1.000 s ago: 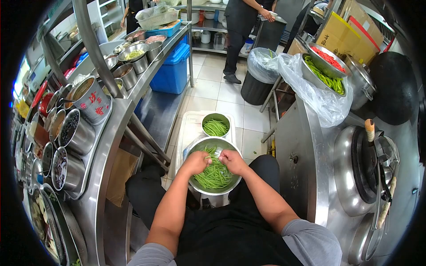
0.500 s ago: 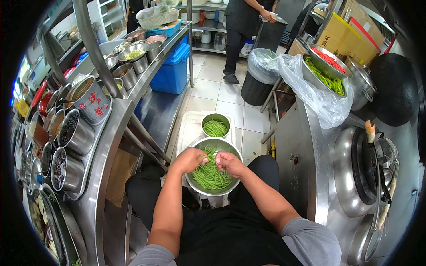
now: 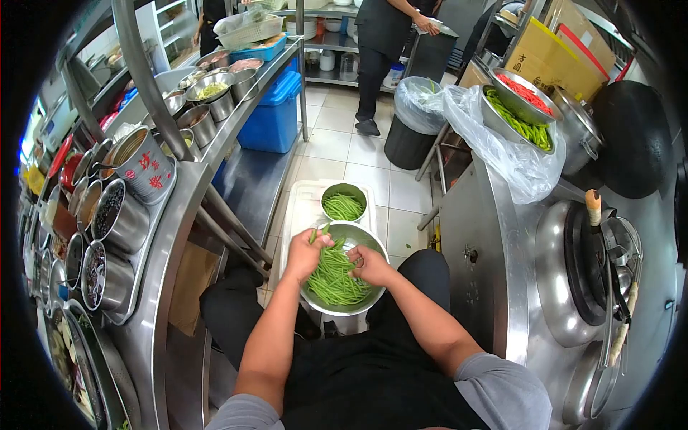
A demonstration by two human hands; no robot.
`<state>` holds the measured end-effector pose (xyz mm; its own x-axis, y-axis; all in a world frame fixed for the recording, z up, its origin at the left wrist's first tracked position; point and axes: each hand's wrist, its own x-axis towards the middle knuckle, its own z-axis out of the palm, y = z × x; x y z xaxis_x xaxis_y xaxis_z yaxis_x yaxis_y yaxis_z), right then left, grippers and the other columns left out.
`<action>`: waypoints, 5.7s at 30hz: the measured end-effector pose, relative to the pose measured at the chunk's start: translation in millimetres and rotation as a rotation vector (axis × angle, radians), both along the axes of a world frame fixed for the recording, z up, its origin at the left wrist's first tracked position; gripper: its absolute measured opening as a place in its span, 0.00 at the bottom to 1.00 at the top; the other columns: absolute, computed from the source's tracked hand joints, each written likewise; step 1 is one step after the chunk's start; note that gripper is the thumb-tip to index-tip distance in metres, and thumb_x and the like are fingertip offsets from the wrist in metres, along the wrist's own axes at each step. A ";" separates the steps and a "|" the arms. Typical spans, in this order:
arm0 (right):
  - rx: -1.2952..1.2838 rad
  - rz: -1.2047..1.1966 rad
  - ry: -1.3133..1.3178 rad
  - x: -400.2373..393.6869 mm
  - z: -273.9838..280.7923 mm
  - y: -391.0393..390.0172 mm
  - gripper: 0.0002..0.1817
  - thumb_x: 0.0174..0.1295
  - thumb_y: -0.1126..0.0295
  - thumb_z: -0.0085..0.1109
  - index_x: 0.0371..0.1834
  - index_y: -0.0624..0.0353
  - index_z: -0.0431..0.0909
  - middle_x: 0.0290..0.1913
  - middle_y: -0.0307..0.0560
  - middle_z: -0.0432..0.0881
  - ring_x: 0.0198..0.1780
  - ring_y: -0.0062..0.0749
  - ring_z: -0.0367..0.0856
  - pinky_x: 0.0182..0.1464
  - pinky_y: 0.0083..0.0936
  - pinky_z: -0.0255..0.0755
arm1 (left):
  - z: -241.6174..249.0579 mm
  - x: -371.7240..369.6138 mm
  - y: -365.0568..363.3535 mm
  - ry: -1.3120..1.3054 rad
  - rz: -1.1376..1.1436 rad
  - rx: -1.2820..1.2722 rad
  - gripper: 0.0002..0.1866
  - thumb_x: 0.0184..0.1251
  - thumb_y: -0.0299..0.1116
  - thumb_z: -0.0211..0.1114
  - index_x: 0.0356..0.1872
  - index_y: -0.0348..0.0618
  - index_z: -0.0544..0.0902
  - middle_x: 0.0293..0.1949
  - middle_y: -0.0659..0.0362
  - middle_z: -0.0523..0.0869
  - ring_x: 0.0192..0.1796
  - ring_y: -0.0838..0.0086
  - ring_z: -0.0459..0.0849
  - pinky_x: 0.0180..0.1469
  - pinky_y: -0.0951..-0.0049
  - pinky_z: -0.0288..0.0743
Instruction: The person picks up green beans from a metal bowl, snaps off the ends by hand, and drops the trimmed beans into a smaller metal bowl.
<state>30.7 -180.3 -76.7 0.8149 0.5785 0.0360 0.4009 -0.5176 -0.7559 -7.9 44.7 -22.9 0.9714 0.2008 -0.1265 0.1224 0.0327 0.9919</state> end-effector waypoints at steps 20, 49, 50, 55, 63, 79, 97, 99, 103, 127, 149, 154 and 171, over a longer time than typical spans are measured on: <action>0.652 -0.182 0.974 -2.7 -0.4 36.5 0.09 0.77 0.63 0.61 0.43 0.56 0.81 0.34 0.33 0.80 0.32 0.20 0.73 0.37 0.21 0.70 | -22.2 -5.4 -33.8 -0.087 0.412 0.228 0.06 0.69 0.27 0.70 0.41 0.35 0.87 0.34 0.53 0.92 0.37 0.68 0.89 0.45 0.65 0.80; 0.851 -0.094 1.065 -3.8 7.2 28.2 0.05 0.76 0.70 0.60 0.39 0.55 0.78 0.34 0.36 0.80 0.33 0.20 0.73 0.41 0.24 0.70 | -6.3 -9.8 -29.3 -0.096 0.251 0.369 0.08 0.67 0.31 0.72 0.40 0.38 0.87 0.35 0.49 0.91 0.38 0.60 0.89 0.46 0.63 0.80; 0.850 -0.093 1.066 -4.2 6.2 28.3 0.05 0.76 0.70 0.60 0.39 0.55 0.78 0.34 0.36 0.80 0.33 0.20 0.73 0.41 0.24 0.70 | -8.1 -9.8 -29.4 -0.095 0.253 0.369 0.08 0.67 0.31 0.72 0.40 0.38 0.87 0.35 0.49 0.91 0.38 0.60 0.89 0.46 0.63 0.80; 0.997 -0.155 0.973 -5.6 12.4 30.0 0.04 0.75 0.71 0.61 0.40 0.55 0.77 0.33 0.36 0.79 0.32 0.20 0.70 0.41 0.24 0.68 | -28.5 -3.3 -34.0 -0.086 0.201 -0.253 0.06 0.76 0.33 0.68 0.43 0.41 0.83 0.40 0.55 0.92 0.29 0.70 0.83 0.35 0.68 0.78; 0.701 0.010 0.853 13.5 9.5 24.1 0.07 0.69 0.73 0.65 0.43 0.58 0.76 0.40 0.43 0.80 0.39 0.27 0.77 0.44 0.27 0.72 | -37.0 -4.9 -18.0 0.290 0.325 -0.593 0.07 0.77 0.31 0.61 0.51 0.46 0.79 0.39 0.59 0.88 0.23 0.82 0.69 0.22 0.77 0.60; -0.572 -0.175 0.052 -10.4 -48.5 39.6 0.16 0.65 0.64 0.64 0.51 0.61 0.82 0.51 0.62 0.86 0.55 0.59 0.86 0.58 0.50 0.80 | -40.2 -3.6 -6.6 0.217 0.223 -0.771 0.04 0.64 0.24 0.56 0.37 0.44 0.78 0.31 0.58 0.80 0.23 0.76 0.70 0.23 0.74 0.61; 0.475 -0.516 0.448 16.9 -20.9 18.2 0.04 0.69 0.70 0.65 0.38 0.56 0.81 0.31 0.38 0.83 0.27 0.27 0.77 0.33 0.28 0.72 | -55.3 -3.4 -26.6 0.342 0.137 -0.460 0.11 0.78 0.39 0.66 0.45 0.43 0.89 0.28 0.65 0.78 0.26 0.76 0.72 0.26 0.72 0.67; 0.631 -0.490 0.615 15.0 -13.6 18.7 0.02 0.71 0.71 0.64 0.39 0.55 0.80 0.32 0.36 0.83 0.27 0.23 0.73 0.33 0.25 0.69 | -51.6 -3.9 -23.6 0.367 0.127 -0.428 0.10 0.78 0.39 0.67 0.45 0.43 0.89 0.29 0.65 0.78 0.26 0.76 0.72 0.26 0.73 0.67; 0.929 -0.271 0.972 3.9 0.2 21.5 0.03 0.74 0.70 0.63 0.41 0.53 0.78 0.36 0.37 0.83 0.31 0.21 0.73 0.36 0.24 0.69 | -45.8 -6.7 -20.8 0.340 0.133 -0.520 0.10 0.77 0.38 0.68 0.49 0.43 0.85 0.33 0.64 0.80 0.25 0.79 0.72 0.24 0.76 0.64; 1.108 -0.252 1.108 14.7 9.6 16.1 0.04 0.74 0.67 0.60 0.41 0.52 0.78 0.34 0.37 0.81 0.32 0.25 0.74 0.39 0.29 0.69 | -29.1 -11.3 -35.1 0.082 -0.077 0.302 0.16 0.64 0.36 0.77 0.49 0.39 0.89 0.43 0.43 0.91 0.46 0.57 0.90 0.52 0.61 0.80; 0.322 -0.328 0.489 23.5 -5.1 -1.7 0.11 0.64 0.74 0.66 0.50 0.57 0.81 0.37 0.39 0.83 0.35 0.21 0.77 0.39 0.26 0.72 | -15.9 7.7 13.5 -0.024 -0.009 0.141 0.15 0.80 0.37 0.60 0.38 0.37 0.89 0.30 0.59 0.87 0.33 0.73 0.82 0.39 0.69 0.74; 0.567 -0.220 0.550 17.9 5.1 15.8 0.21 0.68 0.76 0.67 0.64 0.61 0.78 0.45 0.39 0.86 0.40 0.18 0.80 0.43 0.19 0.74 | 5.3 2.6 13.7 0.080 -0.063 0.098 0.12 0.81 0.34 0.61 0.43 0.35 0.88 0.32 0.64 0.85 0.37 0.79 0.78 0.47 0.74 0.72; 0.901 0.045 0.865 15.3 10.0 12.3 0.02 0.61 0.74 0.53 0.31 0.57 0.73 0.25 0.35 0.70 0.27 0.23 0.68 0.36 0.25 0.68 | -5.7 0.0 -1.2 0.092 -0.319 0.404 0.11 0.75 0.35 0.64 0.40 0.38 0.89 0.28 0.61 0.84 0.33 0.74 0.81 0.41 0.71 0.75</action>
